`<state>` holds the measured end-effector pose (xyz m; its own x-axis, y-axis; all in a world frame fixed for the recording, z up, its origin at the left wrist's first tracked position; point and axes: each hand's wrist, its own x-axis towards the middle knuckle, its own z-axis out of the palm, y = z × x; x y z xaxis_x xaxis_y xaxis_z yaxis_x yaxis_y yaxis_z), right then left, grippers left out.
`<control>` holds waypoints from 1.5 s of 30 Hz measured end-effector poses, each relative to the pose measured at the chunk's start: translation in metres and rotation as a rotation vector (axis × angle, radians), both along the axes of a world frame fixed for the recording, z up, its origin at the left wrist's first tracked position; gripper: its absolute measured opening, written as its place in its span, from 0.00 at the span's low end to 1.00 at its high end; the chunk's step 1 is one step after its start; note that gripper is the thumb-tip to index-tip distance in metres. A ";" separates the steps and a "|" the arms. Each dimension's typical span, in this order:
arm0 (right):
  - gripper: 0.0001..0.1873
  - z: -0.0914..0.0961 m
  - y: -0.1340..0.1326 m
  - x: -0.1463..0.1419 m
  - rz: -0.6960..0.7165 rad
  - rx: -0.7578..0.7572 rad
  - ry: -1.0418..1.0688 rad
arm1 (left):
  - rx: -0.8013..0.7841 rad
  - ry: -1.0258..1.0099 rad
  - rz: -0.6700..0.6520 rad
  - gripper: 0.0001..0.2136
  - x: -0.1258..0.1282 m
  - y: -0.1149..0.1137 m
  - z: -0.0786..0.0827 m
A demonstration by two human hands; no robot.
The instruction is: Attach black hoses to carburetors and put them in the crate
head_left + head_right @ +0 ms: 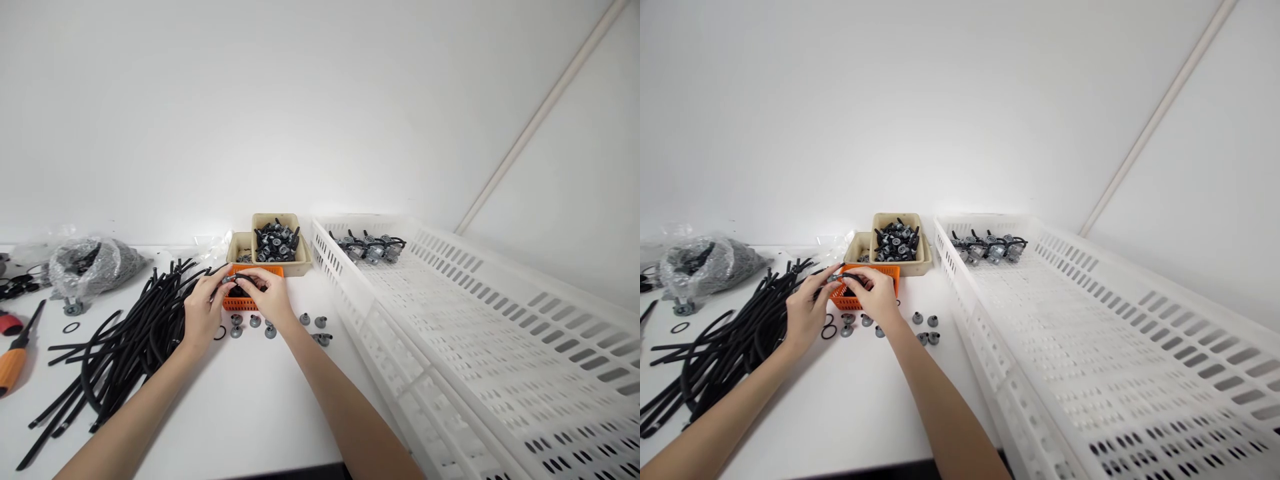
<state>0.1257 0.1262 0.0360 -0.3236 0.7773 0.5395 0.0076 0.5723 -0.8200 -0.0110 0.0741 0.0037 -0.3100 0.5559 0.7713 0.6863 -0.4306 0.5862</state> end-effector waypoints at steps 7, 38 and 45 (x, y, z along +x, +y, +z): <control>0.09 -0.001 0.000 0.001 -0.008 0.038 -0.026 | -0.030 -0.009 -0.046 0.16 -0.001 0.001 0.001; 0.03 0.006 0.012 0.016 -0.079 0.128 -0.137 | -0.201 0.183 -0.153 0.10 -0.002 0.005 0.013; 0.07 0.005 0.011 0.014 0.118 -0.070 0.014 | -0.276 -0.070 -0.372 0.14 0.008 -0.002 0.025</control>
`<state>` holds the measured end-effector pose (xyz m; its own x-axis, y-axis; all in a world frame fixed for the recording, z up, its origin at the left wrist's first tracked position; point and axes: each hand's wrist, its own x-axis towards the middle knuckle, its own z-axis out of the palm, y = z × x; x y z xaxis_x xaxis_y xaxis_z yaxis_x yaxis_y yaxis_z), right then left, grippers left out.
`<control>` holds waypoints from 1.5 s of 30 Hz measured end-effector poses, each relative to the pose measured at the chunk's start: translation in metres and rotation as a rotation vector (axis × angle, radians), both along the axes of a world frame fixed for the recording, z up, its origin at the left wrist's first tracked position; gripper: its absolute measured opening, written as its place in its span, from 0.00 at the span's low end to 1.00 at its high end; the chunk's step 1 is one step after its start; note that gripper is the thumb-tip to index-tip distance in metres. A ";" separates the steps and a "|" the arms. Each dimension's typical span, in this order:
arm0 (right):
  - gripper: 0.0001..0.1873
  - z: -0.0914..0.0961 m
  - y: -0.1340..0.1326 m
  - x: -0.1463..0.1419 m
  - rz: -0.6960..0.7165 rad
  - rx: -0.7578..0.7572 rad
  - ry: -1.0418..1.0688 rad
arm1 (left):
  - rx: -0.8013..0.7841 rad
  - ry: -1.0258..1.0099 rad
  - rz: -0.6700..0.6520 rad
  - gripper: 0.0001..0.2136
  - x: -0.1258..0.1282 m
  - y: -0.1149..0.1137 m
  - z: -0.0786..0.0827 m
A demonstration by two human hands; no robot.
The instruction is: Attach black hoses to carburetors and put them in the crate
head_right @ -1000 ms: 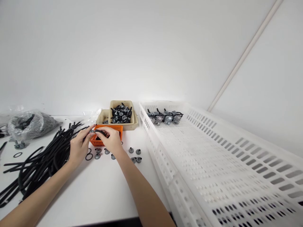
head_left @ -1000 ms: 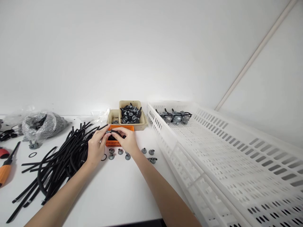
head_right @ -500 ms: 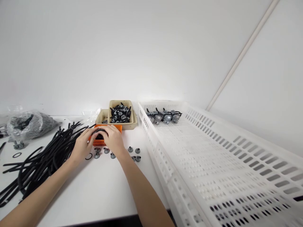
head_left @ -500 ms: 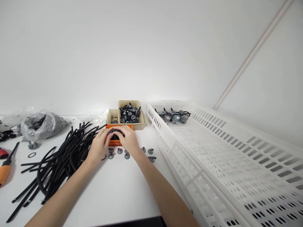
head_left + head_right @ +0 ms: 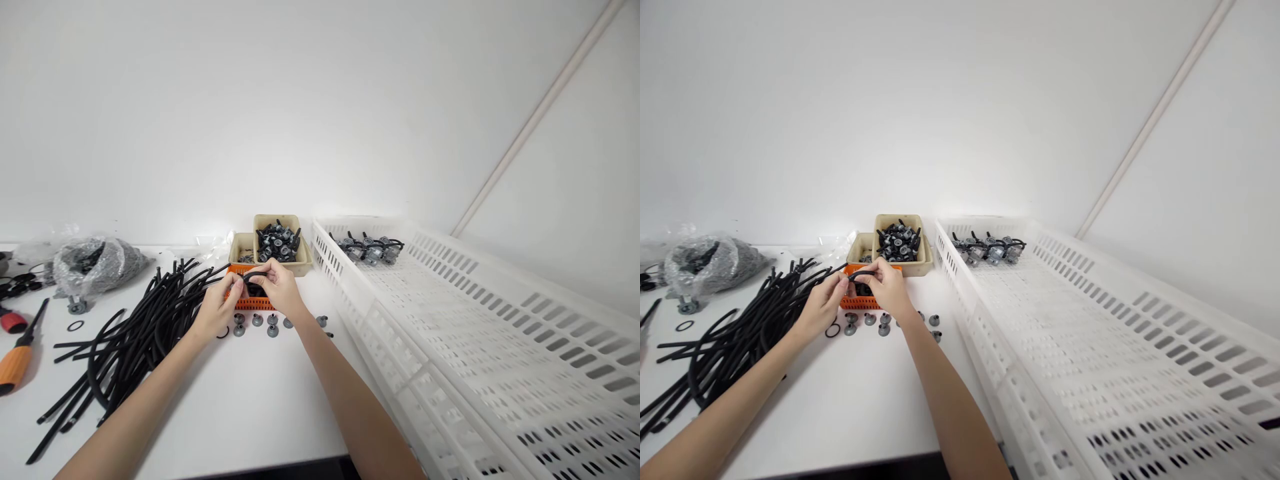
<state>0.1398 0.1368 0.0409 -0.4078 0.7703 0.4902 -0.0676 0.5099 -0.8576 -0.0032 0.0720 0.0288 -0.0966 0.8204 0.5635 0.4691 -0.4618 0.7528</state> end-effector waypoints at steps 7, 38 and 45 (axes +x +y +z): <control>0.21 0.011 0.003 0.005 0.035 -0.197 0.220 | -0.057 -0.507 -0.179 0.15 -0.004 0.006 0.000; 0.13 -0.005 0.019 0.010 -0.308 0.032 -0.005 | -0.027 -0.609 0.034 0.15 -0.014 0.012 -0.011; 0.27 -0.005 0.011 0.011 -0.427 0.355 -0.713 | 0.013 -0.463 0.087 0.14 -0.014 0.012 -0.012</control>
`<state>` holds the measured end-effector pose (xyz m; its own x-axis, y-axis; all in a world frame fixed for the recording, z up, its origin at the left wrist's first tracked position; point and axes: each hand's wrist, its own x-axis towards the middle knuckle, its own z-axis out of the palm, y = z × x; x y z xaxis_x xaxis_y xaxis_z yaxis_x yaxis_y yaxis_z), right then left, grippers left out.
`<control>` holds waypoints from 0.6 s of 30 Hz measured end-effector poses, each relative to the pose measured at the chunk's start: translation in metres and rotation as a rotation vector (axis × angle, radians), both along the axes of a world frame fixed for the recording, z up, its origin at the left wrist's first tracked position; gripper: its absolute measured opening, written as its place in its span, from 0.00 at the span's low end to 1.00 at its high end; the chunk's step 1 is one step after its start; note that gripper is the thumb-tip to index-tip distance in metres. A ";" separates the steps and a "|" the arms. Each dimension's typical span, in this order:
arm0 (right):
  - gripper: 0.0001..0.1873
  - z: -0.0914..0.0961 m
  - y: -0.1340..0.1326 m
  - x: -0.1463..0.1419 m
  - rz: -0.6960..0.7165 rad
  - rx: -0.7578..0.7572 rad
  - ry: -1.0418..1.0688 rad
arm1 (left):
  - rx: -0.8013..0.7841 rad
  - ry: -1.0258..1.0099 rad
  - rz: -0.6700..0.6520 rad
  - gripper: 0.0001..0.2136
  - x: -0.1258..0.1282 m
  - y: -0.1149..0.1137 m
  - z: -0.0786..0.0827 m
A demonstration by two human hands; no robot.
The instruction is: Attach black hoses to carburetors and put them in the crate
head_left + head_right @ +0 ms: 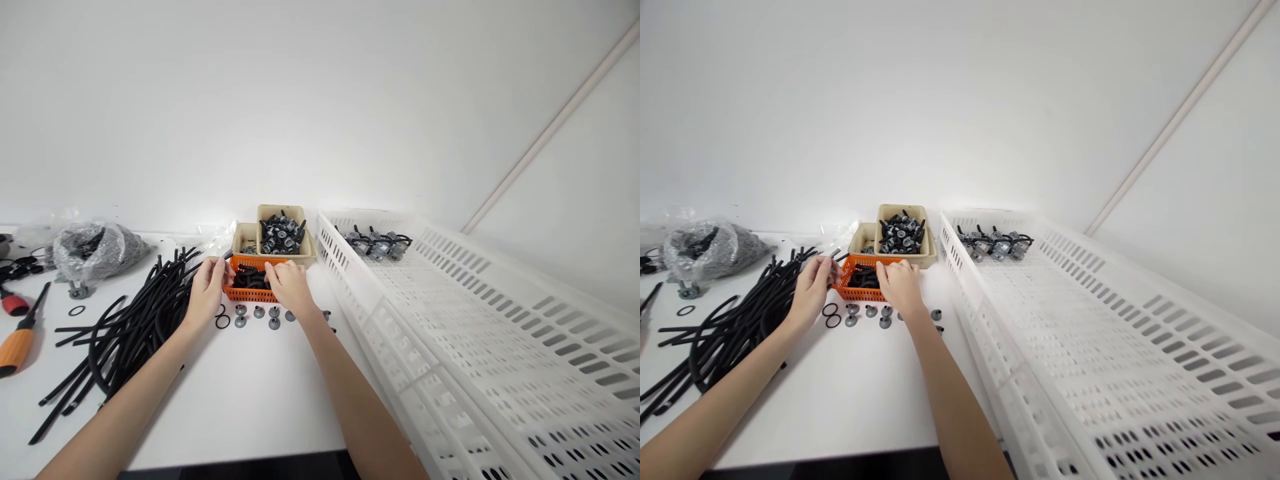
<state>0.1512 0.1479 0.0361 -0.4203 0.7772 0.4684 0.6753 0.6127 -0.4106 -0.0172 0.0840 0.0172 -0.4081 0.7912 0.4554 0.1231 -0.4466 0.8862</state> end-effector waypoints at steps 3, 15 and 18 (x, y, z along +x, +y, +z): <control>0.30 0.001 -0.005 -0.001 -0.034 -0.003 -0.172 | -0.011 0.050 0.029 0.14 0.001 -0.002 0.002; 0.22 0.001 -0.008 -0.001 -0.043 -0.091 -0.082 | -0.067 0.159 0.015 0.14 0.006 -0.004 -0.002; 0.13 0.000 -0.004 -0.002 -0.026 -0.181 0.207 | -0.061 0.164 0.009 0.14 0.005 -0.004 -0.003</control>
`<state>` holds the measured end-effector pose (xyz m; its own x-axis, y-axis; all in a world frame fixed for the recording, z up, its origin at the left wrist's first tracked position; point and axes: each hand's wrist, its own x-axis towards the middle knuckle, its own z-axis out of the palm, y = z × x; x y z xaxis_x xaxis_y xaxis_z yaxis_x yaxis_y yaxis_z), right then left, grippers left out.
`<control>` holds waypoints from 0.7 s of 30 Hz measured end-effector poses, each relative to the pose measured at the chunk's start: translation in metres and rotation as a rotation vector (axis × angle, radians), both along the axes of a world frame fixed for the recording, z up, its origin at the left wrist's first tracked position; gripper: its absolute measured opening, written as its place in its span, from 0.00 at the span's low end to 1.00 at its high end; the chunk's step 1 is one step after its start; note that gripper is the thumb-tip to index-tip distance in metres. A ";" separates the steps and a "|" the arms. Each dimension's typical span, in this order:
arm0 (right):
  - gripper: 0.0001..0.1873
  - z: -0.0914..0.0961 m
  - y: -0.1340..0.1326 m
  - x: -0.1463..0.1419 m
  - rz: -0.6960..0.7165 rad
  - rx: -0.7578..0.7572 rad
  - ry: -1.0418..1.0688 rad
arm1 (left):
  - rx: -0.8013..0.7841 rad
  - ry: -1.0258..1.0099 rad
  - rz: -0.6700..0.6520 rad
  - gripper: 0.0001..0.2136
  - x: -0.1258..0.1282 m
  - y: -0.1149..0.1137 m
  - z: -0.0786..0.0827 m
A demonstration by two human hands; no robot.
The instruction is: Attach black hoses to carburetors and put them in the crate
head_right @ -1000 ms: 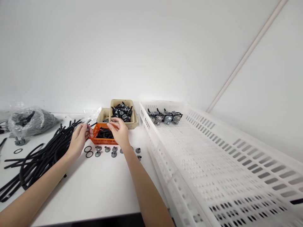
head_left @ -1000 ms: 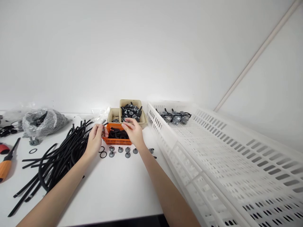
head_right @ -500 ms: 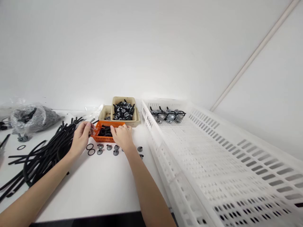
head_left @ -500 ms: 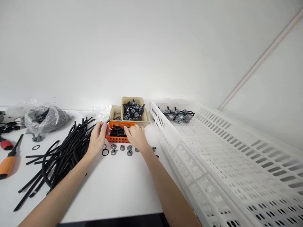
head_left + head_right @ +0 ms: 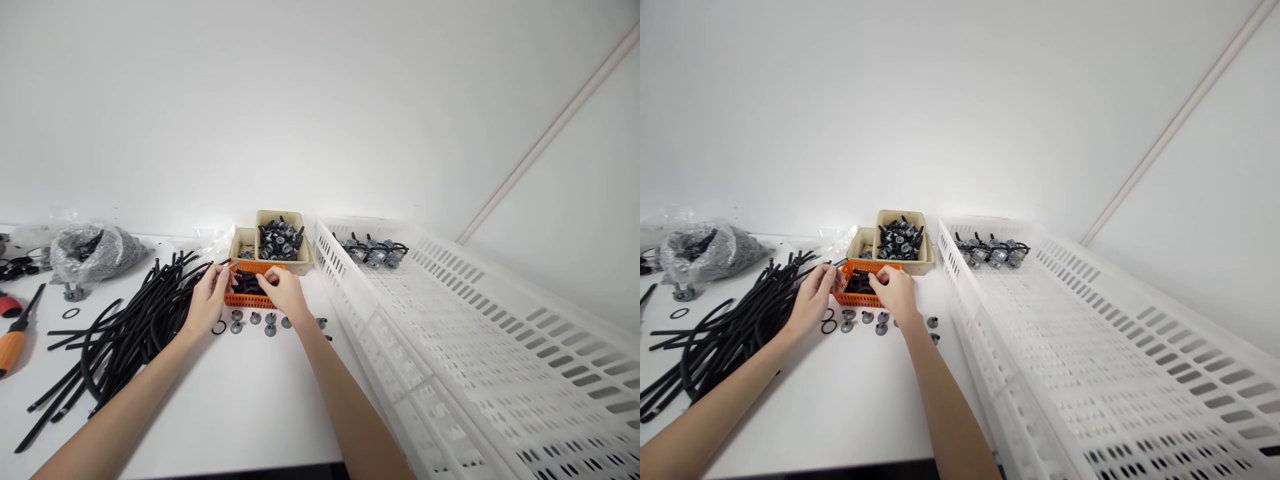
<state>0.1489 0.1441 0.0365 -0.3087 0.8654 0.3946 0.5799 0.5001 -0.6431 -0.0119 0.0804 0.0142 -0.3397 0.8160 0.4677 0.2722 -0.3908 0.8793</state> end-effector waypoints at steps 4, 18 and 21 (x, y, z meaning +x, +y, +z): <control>0.03 0.001 0.005 -0.002 0.064 -0.023 0.412 | -0.007 -0.009 -0.004 0.14 0.000 -0.001 0.001; 0.07 0.008 -0.009 -0.013 0.371 -0.263 0.672 | 0.009 0.135 -0.046 0.14 0.000 -0.001 0.000; 0.07 0.006 -0.008 -0.014 0.397 -0.244 0.645 | 0.024 0.149 -0.049 0.14 0.000 -0.002 0.002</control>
<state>0.1353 0.1358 0.0428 -0.3872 0.8237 0.4142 -0.1361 0.3932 -0.9093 -0.0115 0.0786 0.0167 -0.2252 0.8180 0.5294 0.3793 -0.4268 0.8209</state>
